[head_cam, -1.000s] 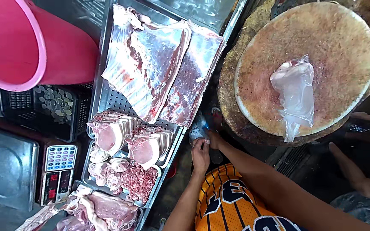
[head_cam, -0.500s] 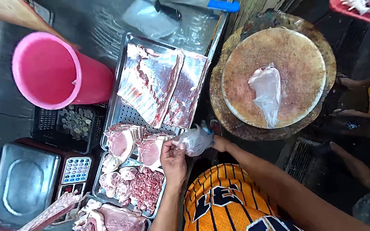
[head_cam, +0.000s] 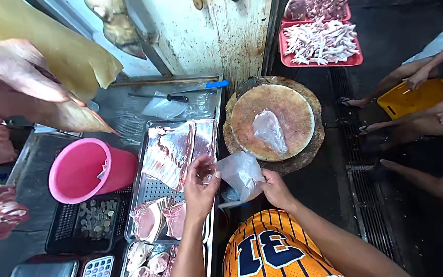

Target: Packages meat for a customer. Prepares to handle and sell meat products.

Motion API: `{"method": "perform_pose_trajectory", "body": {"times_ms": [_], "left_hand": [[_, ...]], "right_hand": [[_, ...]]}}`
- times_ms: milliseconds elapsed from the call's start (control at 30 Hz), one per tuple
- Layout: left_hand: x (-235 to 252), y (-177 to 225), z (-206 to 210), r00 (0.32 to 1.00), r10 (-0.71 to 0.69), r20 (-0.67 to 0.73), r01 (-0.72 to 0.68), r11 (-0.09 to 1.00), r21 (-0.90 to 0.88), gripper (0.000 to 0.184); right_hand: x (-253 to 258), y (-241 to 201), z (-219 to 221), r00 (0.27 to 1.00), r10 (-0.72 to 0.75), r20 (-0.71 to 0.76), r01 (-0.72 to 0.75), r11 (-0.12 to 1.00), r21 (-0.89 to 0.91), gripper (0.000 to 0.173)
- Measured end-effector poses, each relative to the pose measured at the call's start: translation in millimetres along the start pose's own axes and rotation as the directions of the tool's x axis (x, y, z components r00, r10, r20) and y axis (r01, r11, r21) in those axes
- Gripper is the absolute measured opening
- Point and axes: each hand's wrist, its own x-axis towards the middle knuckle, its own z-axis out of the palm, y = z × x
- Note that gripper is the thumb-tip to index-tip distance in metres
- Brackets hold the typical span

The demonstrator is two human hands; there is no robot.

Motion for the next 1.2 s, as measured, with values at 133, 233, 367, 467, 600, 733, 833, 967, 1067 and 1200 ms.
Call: {"method": "perform_pose_trajectory", "body": {"times_ms": [133,233,367,467,600,733,833,967,1067,1200], "left_hand": [[8.3,-10.6,26.0,0.898,-0.130,0.421,0.048,0.978,0.201,0.072],[-6.7,-23.3,47.2,0.886,-0.115,0.449,-0.016,0.961,0.278,0.017],[-37.9,-52.3,20.0,0.969,-0.217,0.117,0.176,0.941,0.289,0.016],[-68.0,-50.7,-21.1,0.911,-0.345,-0.227,0.409,0.832,0.374,0.020],[-110.0,-35.6,-88.1,0.685,-0.457,-0.567,0.635,0.757,0.157,0.030],[-159.9,-0.7,-122.5,0.650,-0.578,-0.492,0.459,0.816,-0.352,0.038],[-181.6,22.2,-131.3,0.773,-0.519,-0.365,0.303,0.808,-0.506,0.054],[-196.7,31.1,-123.4,0.789,-0.484,-0.379,0.257,0.820,-0.512,0.037],[-206.9,33.7,-112.1,0.708,-0.543,-0.451,0.285,0.804,-0.521,0.027],[-229.7,46.7,-107.0,0.611,-0.618,-0.494,0.377,0.777,-0.504,0.021]], "right_hand": [[-11.5,-6.3,-23.8,0.983,-0.012,0.186,-0.020,0.985,0.170,0.021],[-17.6,-3.1,-20.0,0.979,0.117,0.164,-0.176,0.896,0.407,0.022],[-24.1,14.6,-23.8,0.953,0.281,0.115,-0.301,0.826,0.477,0.015],[-42.6,45.4,-41.6,0.929,0.286,0.236,-0.319,0.941,0.115,0.031],[-80.9,85.3,-82.6,0.718,0.446,0.534,-0.191,0.864,-0.465,0.049],[-66.0,93.3,-104.8,0.611,0.543,0.576,0.039,0.706,-0.707,0.027],[-29.6,98.0,-89.7,0.521,0.629,0.578,0.095,0.630,-0.771,0.026],[14.1,118.4,-15.5,0.690,0.492,0.530,-0.040,0.758,-0.651,0.025],[38.8,153.3,60.2,0.835,0.364,0.413,-0.018,0.768,-0.641,0.034],[56.0,212.7,105.9,0.707,0.441,0.552,0.167,0.655,-0.737,0.037]]}}
